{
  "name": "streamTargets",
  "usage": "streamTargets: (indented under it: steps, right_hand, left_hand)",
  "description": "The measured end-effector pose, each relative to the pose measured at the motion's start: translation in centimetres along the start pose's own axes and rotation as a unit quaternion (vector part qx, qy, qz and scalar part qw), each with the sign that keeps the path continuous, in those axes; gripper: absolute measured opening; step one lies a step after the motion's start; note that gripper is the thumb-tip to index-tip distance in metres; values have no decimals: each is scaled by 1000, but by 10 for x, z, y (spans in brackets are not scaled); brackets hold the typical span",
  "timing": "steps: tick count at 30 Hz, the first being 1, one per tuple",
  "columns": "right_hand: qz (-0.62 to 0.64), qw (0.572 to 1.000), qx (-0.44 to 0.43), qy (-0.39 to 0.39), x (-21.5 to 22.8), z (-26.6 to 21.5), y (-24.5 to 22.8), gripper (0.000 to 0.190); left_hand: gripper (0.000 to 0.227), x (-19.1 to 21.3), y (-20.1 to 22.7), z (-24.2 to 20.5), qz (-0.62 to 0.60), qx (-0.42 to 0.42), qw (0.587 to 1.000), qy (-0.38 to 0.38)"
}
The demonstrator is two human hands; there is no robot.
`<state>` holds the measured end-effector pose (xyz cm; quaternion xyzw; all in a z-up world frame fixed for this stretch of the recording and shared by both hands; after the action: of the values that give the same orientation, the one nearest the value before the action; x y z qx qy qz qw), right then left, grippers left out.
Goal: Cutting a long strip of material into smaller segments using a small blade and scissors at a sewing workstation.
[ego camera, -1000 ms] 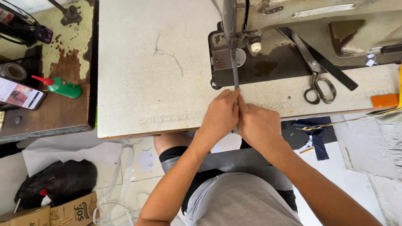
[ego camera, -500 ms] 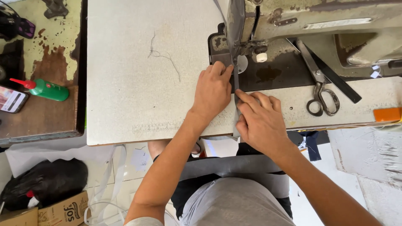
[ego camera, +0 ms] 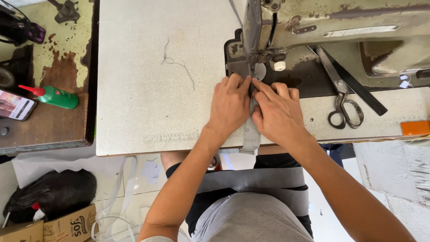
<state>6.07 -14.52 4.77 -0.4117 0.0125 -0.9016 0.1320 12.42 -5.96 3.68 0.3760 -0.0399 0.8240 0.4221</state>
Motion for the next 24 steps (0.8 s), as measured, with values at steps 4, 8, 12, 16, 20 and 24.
streamTargets:
  steps: [4,8,12,16,20,24]
  right_hand:
    - [2,1000,-20,-18,-3,1,6,29]
    - [135,982,-128,30,16,-15,6,46]
    - [224,888,-401,-22,28,-45,13,58]
    - [306,830,-465,-42,8,-74,13,48]
    - [219,905,-365,-18,21,-70,2,41]
    - [24,978,-203,-31,28,-62,-20,39]
  left_hand:
    - [29,21,16,-24,-59,70,996,0]
    - [23,26,22,-42,-115,177,976,-50]
    - [27,13,3,-61,-257,405,872,-101]
    - [31,34,21,-54,-292,439,844,-95]
    - [32,39,23,-57,-276,382,881,-35]
    - [31,44,32,-52,-254,313,915,-19]
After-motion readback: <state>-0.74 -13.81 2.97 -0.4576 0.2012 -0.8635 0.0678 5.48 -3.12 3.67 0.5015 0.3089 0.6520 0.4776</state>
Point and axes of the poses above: each hand's wrist, its own z-axis towards the middle knuckle, its own x-axis out of the back of the hand, y = z × x, the point moved 9 cm from there along z, towards the middle knuckle, and after that the axes turned 14 degrees about y, right-handed, at the moved point
